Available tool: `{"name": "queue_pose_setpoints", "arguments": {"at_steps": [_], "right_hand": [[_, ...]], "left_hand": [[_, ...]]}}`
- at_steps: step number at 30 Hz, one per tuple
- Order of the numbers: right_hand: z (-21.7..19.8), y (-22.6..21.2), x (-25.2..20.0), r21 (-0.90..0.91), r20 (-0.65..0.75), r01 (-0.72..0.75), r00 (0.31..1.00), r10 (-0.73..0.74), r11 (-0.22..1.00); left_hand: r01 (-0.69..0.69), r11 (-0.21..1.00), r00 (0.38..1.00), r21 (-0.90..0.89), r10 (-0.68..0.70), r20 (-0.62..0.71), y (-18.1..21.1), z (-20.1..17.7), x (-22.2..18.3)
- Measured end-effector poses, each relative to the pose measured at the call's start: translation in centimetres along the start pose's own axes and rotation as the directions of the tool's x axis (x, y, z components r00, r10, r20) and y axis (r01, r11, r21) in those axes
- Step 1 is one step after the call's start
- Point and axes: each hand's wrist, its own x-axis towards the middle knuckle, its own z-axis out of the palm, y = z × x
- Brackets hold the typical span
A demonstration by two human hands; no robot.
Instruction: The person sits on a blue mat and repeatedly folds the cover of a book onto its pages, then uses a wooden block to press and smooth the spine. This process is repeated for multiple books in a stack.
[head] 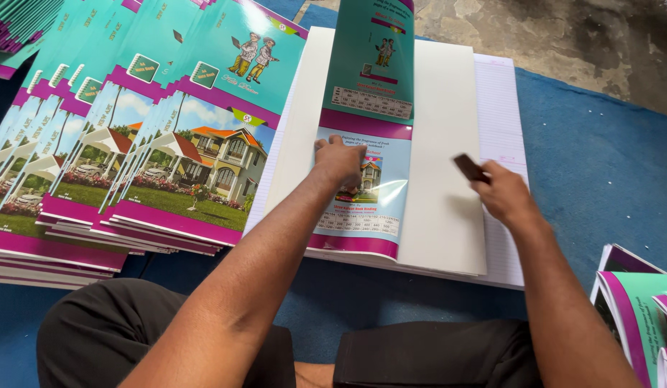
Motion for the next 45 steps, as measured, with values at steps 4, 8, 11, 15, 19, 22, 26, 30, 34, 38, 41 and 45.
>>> {"name": "queue_pose_setpoints", "arguments": {"at_steps": [4,8,11,15,19,22,26,30,34,38,41,45], "right_hand": [[1.4,-4.9,-0.3,0.055,0.044,0.353,0.934,-0.355,0.934],[2.9,-8.5,-1.2,-0.031,0.072,0.445,0.894,-0.442,0.895],[3.3,-9.5,-1.3,-0.084,0.103,0.463,0.885,-0.455,0.882],[3.9,-9.2,-0.3,0.019,0.078,0.487,0.870,-0.487,0.873],[4.6,-8.9,2.2,0.101,0.001,0.503,0.863,-0.506,0.858],[4.5,-8.9,4.5,0.146,-0.060,0.503,0.864,-0.500,0.852],[4.7,-9.4,7.4,0.203,-0.132,0.487,0.873,-0.469,0.849],[4.9,-10.2,10.2,0.265,-0.145,0.420,0.907,-0.394,0.868],[4.8,-10.2,12.4,0.166,-0.240,0.495,0.859,-0.452,0.853],[4.9,-10.8,14.5,0.150,-0.259,0.495,0.855,-0.449,0.856],[4.6,-11.5,15.9,0.108,-0.276,0.484,0.854,-0.442,0.868],[4.6,-12.3,18.1,0.142,-0.286,0.439,0.876,-0.388,0.887]], "left_hand": [[0.003,1.000,1.000,0.021,-0.004,0.022,0.2,-0.3,0.3],[-0.015,0.999,1.000,0.033,0.014,0.023,0.2,-0.3,0.4],[-0.009,1.000,1.000,0.026,0.009,0.003,0.3,-0.3,0.4],[0.002,0.999,1.000,0.054,-0.002,-0.004,0.6,-0.3,0.5],[0.009,1.000,1.000,0.013,-0.009,-0.008,0.6,-0.1,0.6],[0.011,0.999,1.000,0.032,-0.011,0.000,0.6,-0.1,0.8],[0.013,1.000,1.000,0.013,-0.012,-0.010,0.7,0.0,0.9],[0.016,1.000,1.000,0.013,-0.017,0.023,0.8,-0.5,0.5],[-0.004,1.000,1.000,0.020,0.004,0.027,0.7,-0.9,0.0],[-0.007,1.000,0.999,0.004,0.006,0.032,0.9,-1.3,-0.1],[-0.011,1.000,0.999,0.007,0.011,0.048,0.9,-1.8,-0.1],[-0.015,0.999,0.997,0.052,0.011,0.079,0.9,-1.9,0.1]]}}
